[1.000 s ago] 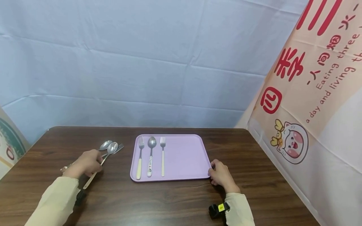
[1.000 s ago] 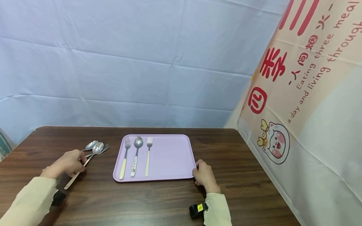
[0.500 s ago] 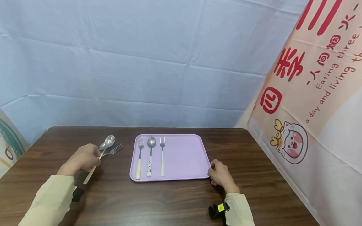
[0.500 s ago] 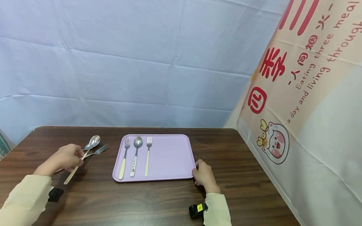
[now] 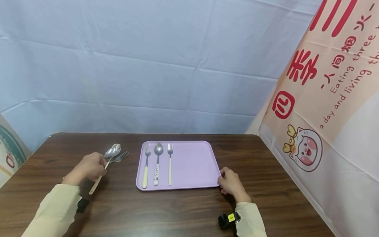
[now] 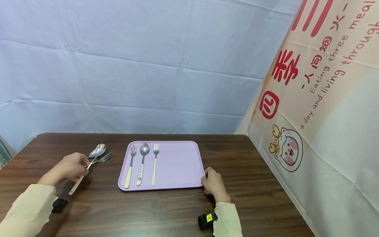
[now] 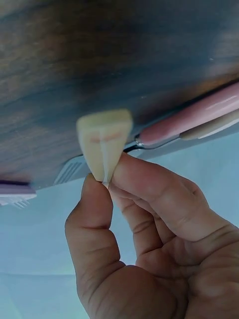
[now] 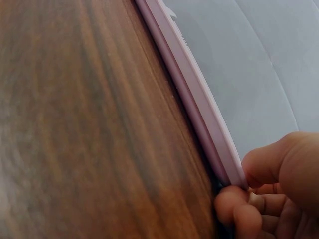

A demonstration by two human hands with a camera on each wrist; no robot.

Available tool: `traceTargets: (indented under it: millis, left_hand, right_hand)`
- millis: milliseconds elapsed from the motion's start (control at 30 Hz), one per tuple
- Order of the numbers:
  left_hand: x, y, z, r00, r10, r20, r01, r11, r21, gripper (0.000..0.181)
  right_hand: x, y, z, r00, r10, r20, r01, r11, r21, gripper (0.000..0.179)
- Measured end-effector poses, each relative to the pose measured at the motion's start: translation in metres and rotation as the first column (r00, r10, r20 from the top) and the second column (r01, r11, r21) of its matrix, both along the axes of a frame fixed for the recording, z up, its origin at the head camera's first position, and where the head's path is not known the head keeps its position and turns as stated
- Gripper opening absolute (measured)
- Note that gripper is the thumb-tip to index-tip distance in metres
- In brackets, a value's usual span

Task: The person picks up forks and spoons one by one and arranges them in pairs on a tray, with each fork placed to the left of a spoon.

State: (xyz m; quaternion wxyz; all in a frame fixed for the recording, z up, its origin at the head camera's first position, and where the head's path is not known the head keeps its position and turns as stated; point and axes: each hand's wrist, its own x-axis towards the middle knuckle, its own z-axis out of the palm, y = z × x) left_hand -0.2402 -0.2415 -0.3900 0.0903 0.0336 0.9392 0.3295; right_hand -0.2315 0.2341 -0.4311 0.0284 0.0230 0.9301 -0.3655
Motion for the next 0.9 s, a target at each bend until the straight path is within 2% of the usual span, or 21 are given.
traceTargets:
  millis: [200,400,700,900]
  left_hand:
    - [-0.001,0.007,-0.006,1.000,0.000,-0.032,0.000,1.000,0.012,0.018]
    - [-0.003,0.014,-0.012,0.999,0.035,-0.038,-0.034,0.998,0.045,0.018]
    - [0.000,0.021,-0.012,0.998,0.065,-0.017,-0.064,0.996,0.056,0.015]
    - [-0.002,0.026,-0.013,0.997,0.072,-0.018,-0.071,0.996,0.050,0.008]
  right_hand:
    - [0.000,0.000,0.000,1.000,-0.003,0.000,0.003,1.000,-0.002,0.018]
    - [0.000,0.000,0.001,1.000,0.001,-0.003,-0.001,1.000,0.002,0.019]
    - [0.001,0.000,0.000,1.000,0.003,0.006,-0.003,1.000,0.003,0.020]
    - [0.000,0.000,0.001,1.000,-0.002,0.001,0.002,1.000,0.000,0.019]
